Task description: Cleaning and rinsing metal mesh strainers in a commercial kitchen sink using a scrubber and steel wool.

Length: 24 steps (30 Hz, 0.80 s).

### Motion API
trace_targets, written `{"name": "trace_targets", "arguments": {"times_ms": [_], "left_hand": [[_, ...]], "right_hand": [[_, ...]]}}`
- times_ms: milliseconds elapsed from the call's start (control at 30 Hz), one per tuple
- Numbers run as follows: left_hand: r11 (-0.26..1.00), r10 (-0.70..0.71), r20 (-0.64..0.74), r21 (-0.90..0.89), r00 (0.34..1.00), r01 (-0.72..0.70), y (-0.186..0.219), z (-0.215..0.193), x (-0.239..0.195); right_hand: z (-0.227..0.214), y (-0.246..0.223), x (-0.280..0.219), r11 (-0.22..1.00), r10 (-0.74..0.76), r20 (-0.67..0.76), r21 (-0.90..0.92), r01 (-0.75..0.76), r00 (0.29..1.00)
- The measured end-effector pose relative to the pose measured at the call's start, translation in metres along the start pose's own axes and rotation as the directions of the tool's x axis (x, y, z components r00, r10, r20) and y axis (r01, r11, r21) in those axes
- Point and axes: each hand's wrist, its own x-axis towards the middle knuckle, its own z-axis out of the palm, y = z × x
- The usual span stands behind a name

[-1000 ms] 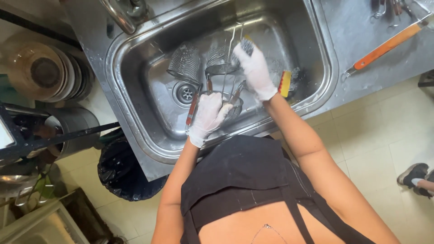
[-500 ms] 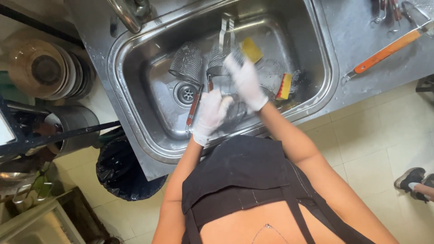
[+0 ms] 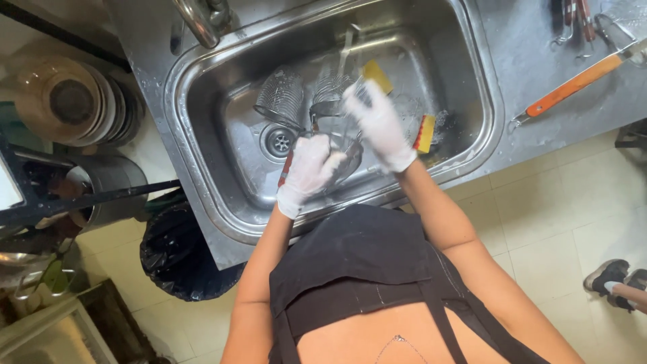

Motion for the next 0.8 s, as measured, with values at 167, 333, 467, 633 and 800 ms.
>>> {"name": "trace_targets", "arguments": {"times_ms": [167,333,467,633,800], "left_hand": [[0.999,0.041,0.062,0.023,0.997,-0.043,0.02,-0.003,-0.017],[0.996,0.09,0.102,0.004,0.991,-0.091,0.02,-0.019,-0.021],[0.993,0.079,0.138,-0.101,0.987,-0.066,0.022,-0.043,-0.017],[0.998,0.016,0.16,-0.06,0.987,-0.006,0.01,-0.052,-0.021],[0.999,0.049,0.185,0.011,0.981,-0.052,0.001,-0.039,-0.009]], "right_hand": [[-0.03,-0.011,0.031,0.919,0.053,-0.034,0.393,-0.035,0.998],[-0.056,0.004,0.05,0.952,-0.062,-0.136,0.289,0.1,0.989],[-0.088,-0.016,0.04,0.936,-0.289,0.055,-0.195,0.294,0.956],[-0.118,-0.043,0.04,0.795,-0.525,0.032,-0.337,0.504,0.85],[-0.044,-0.123,-0.002,0.329,-0.464,0.732,-0.38,0.864,0.499]]}}
